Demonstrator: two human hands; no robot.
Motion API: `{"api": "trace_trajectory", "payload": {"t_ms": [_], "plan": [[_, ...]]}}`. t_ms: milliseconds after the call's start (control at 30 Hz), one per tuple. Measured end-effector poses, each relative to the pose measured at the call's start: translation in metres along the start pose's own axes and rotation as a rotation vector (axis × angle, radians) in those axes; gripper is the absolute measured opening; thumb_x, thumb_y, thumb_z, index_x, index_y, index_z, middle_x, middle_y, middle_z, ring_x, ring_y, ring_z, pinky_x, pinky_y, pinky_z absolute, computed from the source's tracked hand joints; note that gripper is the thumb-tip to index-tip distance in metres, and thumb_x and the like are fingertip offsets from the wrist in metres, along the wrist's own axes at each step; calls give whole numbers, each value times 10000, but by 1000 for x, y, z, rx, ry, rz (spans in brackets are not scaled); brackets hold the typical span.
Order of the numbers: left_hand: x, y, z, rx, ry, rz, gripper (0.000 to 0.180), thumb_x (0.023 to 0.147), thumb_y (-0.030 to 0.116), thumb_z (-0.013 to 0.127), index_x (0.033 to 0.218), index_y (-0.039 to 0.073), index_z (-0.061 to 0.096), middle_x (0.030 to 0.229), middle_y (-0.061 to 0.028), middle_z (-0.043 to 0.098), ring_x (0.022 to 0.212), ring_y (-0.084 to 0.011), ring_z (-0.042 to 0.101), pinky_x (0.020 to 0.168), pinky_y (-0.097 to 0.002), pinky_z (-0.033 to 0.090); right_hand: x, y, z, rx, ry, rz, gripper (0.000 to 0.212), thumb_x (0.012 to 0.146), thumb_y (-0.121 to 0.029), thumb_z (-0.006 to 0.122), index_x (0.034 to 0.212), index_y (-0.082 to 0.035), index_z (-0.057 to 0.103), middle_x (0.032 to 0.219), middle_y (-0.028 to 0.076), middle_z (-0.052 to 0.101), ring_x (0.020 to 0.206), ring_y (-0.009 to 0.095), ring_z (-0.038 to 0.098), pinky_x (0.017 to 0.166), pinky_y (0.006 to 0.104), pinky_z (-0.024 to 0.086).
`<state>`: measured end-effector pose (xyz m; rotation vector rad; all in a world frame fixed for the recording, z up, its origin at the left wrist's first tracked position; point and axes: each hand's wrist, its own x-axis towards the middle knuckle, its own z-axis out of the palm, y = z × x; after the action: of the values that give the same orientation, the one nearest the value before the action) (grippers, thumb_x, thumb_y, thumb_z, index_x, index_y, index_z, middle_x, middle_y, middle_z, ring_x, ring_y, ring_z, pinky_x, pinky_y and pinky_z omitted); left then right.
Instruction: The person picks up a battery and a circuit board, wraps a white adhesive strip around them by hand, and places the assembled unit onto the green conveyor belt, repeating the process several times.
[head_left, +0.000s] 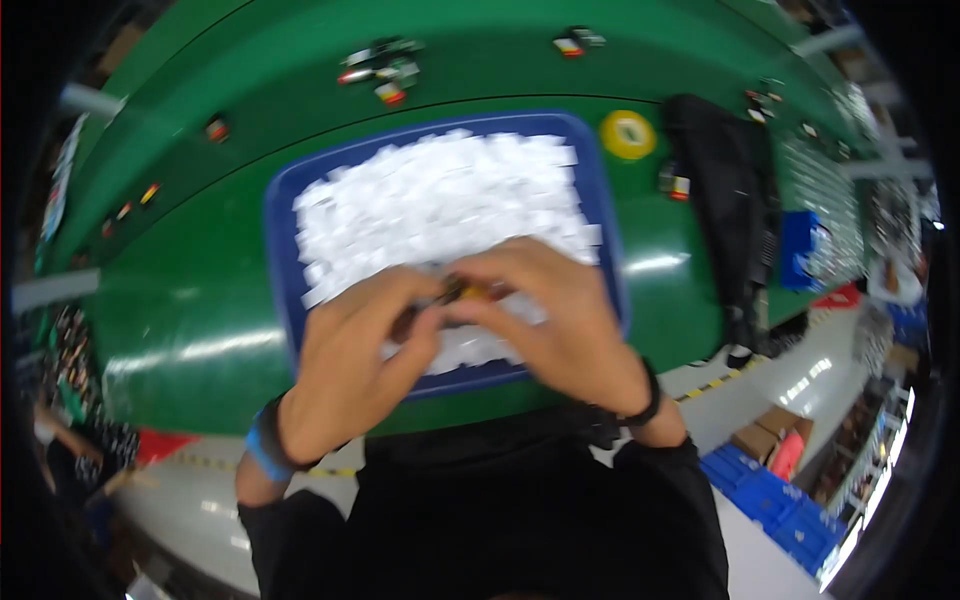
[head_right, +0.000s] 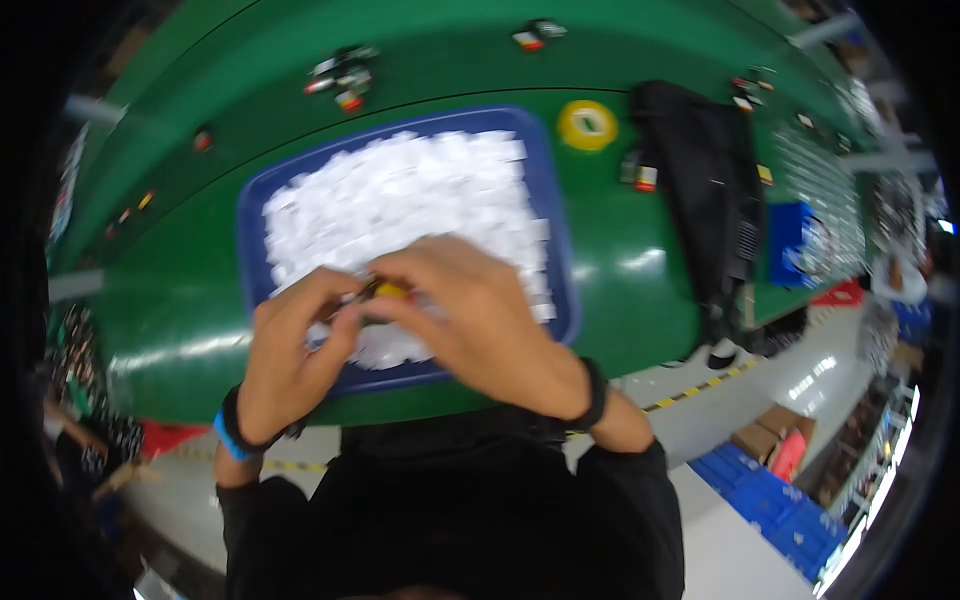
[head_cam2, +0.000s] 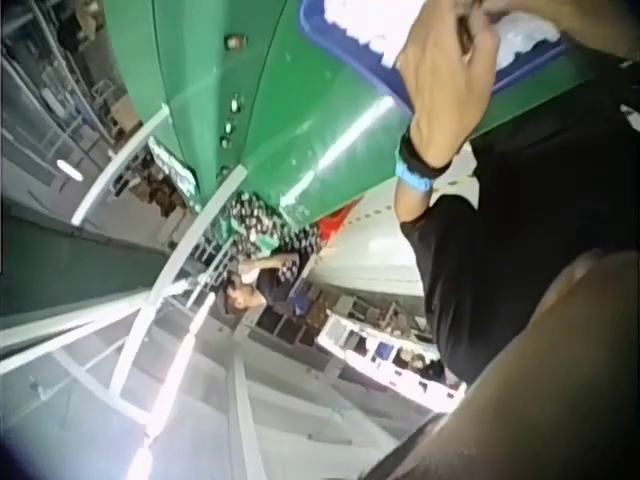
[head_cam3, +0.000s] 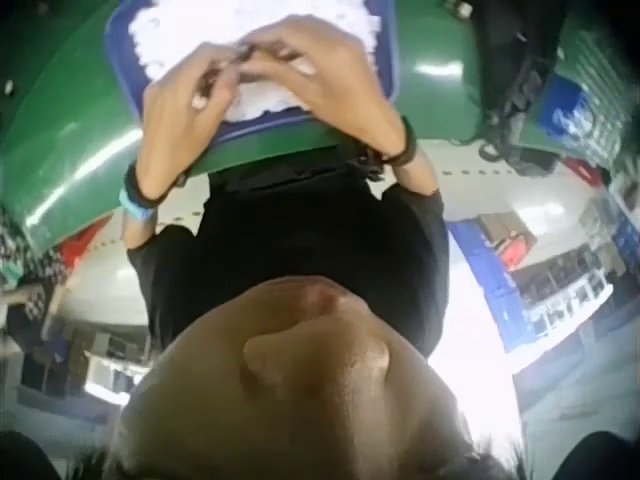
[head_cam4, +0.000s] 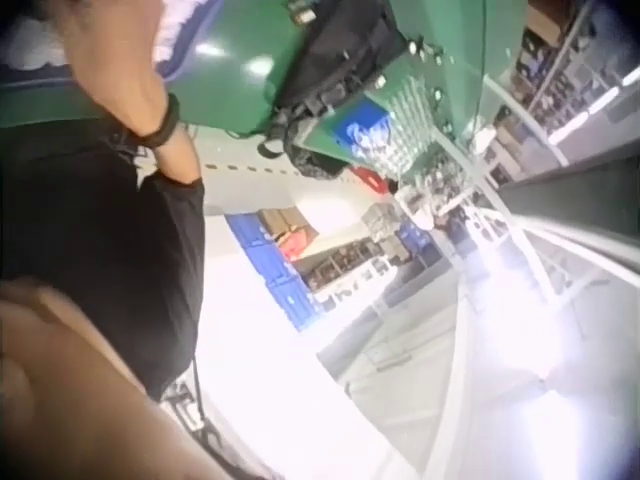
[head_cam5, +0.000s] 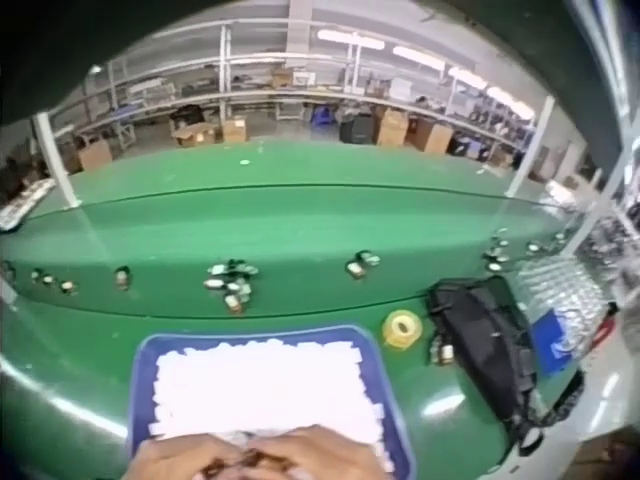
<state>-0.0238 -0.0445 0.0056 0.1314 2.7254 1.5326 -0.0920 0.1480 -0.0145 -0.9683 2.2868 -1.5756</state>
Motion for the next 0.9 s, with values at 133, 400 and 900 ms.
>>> {"api": "trace_trajectory", "payload": {"t_ms": [133, 400, 900], "plan": [[1, 11, 1, -84, -60, -178, 101, 880, -11, 541, 974, 15, 566, 863, -126, 638, 695, -227, 626, 647, -308, 480, -3, -1, -2, 9, 79, -101, 348, 730, -47, 818, 1054, -42, 691, 938, 71, 681, 875, 223, 639, 665, 306, 520], [5, -15, -14, -734, -237, -438, 144, 909, 149, 498, 953, 22, 549, 1114, -123, 584, 1010, -203, 519, 912, -312, 402, -8, -9, -6, -171, 131, -312, 284, 668, -35, 804, 930, -34, 695, 945, 59, 660, 853, 234, 619, 668, 366, 526], [-12, 2, -15, -558, -104, -498, 255, 898, 8, 541, 1148, -26, 579, 1044, -99, 623, 984, -140, 591, 862, -267, 455, -10, -23, 4, -411, 179, -524, 165, 703, -143, 704, 804, -26, 647, 951, 69, 652, 864, 221, 592, 624, 323, 441]]}}
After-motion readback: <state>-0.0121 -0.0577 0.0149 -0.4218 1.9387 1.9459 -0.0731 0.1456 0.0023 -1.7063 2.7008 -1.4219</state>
